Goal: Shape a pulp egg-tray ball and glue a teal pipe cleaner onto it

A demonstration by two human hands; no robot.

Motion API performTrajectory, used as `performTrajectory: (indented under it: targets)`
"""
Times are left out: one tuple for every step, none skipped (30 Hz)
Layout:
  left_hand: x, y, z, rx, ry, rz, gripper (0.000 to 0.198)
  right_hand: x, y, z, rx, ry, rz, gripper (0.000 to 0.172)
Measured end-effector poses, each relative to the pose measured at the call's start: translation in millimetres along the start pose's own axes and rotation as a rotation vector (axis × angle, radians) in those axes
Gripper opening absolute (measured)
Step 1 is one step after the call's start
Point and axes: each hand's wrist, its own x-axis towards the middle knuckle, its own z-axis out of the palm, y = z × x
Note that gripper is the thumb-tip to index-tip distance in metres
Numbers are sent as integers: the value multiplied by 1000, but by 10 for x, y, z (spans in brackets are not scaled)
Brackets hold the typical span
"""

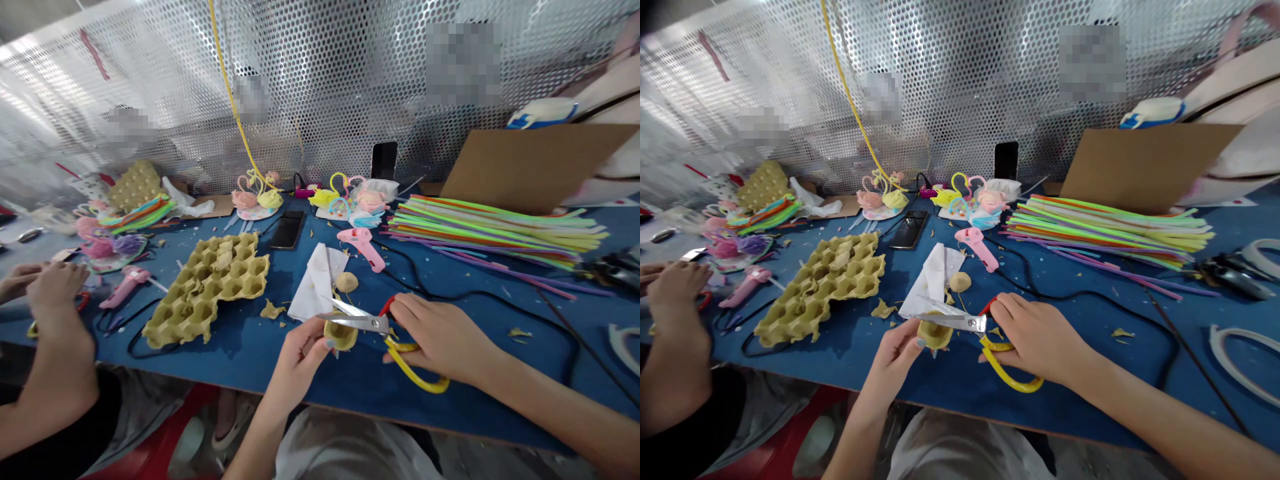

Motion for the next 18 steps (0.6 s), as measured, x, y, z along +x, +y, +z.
performTrajectory:
  targets:
    - [2,3,-1,-6,-10,4,46,-5,1,3,-5,9,-7,60]
    - [4,6,-3,-16,-19,8,46,-10,-1,5,-9,18,-13,60]
    - [5,8,-3,-28,-27,8,47,-14,-4,5,-11,26,-19,59]
    - [5,10,-1,-40,-36,5,47,-18,-8,3,-10,34,-24,59]
    - [5,12,2,-49,-44,-1,47,-21,-12,0,-5,42,-28,58]
    - [4,15,6,-59,-51,-7,47,-23,-16,-5,6,48,-30,57]
    - [2,18,11,-70,-55,-13,47,-26,-19,-11,23,50,-26,56]
    - [-1,21,13,-83,-56,-17,47,-29,-20,-17,45,48,-13,54]
    - [-5,24,11,-94,-50,-16,47,-32,-16,-21,72,46,5,50]
    - [-12,24,0,-98,-32,-13,47,-35,-8,-24,98,43,29,47]
    - [-22,21,-21,-91,-2,-6,47,-37,5,-26,119,40,56,43]
    - [-35,14,-54,-71,38,8,46,-37,25,-26,133,36,86,39]
    - [-54,0,-101,-38,87,24,43,-35,51,-28,140,32,117,35]
    - [-77,-19,-160,3,145,49,40,-29,83,-33,141,29,145,32]
    - [-105,-43,-228,44,204,72,37,-22,121,-44,144,23,170,29]
    - [-137,-71,-302,80,266,90,37,-13,164,-61,151,13,192,27]
    - [-170,-100,-378,111,332,107,37,-7,213,-88,162,3,208,26]
    - [-203,-129,-452,139,382,114,39,-8,268,-122,181,-14,219,26]
